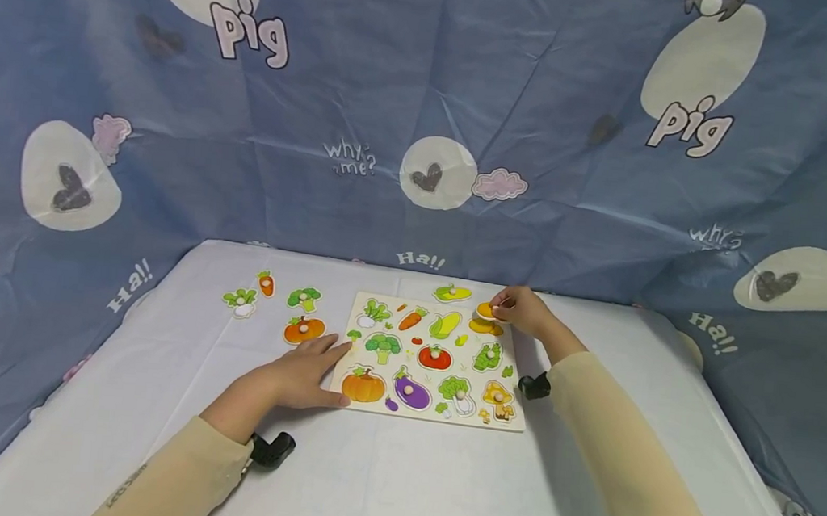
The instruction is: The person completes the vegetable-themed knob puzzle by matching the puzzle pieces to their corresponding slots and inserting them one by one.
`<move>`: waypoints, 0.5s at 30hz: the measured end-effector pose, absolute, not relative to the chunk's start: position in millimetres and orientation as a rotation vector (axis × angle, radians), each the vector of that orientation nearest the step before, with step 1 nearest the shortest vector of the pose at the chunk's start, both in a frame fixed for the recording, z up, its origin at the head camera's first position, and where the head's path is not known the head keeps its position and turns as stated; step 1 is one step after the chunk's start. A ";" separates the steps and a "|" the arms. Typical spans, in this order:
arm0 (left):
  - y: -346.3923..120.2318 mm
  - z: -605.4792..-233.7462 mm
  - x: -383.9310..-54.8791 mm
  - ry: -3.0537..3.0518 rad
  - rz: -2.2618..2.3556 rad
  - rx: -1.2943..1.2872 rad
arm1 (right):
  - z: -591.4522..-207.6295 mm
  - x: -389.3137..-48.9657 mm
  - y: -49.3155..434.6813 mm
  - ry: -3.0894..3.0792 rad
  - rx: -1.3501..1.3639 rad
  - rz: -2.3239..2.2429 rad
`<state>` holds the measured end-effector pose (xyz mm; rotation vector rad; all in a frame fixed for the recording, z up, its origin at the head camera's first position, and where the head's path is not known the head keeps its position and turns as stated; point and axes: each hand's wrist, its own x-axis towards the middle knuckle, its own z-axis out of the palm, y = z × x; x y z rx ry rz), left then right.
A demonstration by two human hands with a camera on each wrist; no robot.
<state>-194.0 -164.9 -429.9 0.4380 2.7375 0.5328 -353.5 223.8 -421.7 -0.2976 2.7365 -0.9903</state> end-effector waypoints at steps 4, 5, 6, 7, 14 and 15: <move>-165.0 -431.0 -194.5 2.739 0.530 0.439 | -420.2 -348.0 220.1 2.721 -0.337 -0.973; -165.0 -431.3 -194.7 2.740 0.524 0.436 | -419.9 -346.7 219.6 2.716 -0.348 -0.970; -165.0 -431.6 -194.9 2.739 0.520 0.434 | -419.7 -345.8 219.1 2.711 -0.354 -0.968; -164.9 -431.6 -195.0 2.739 0.518 0.433 | -419.5 -345.0 218.6 2.706 -0.363 -0.965; -165.2 -432.0 -194.9 2.741 0.516 0.441 | -421.2 -343.9 217.6 2.702 -0.368 -0.918; -165.1 -431.8 -194.6 2.742 0.518 0.442 | -421.8 -344.1 217.4 2.701 -0.360 -0.911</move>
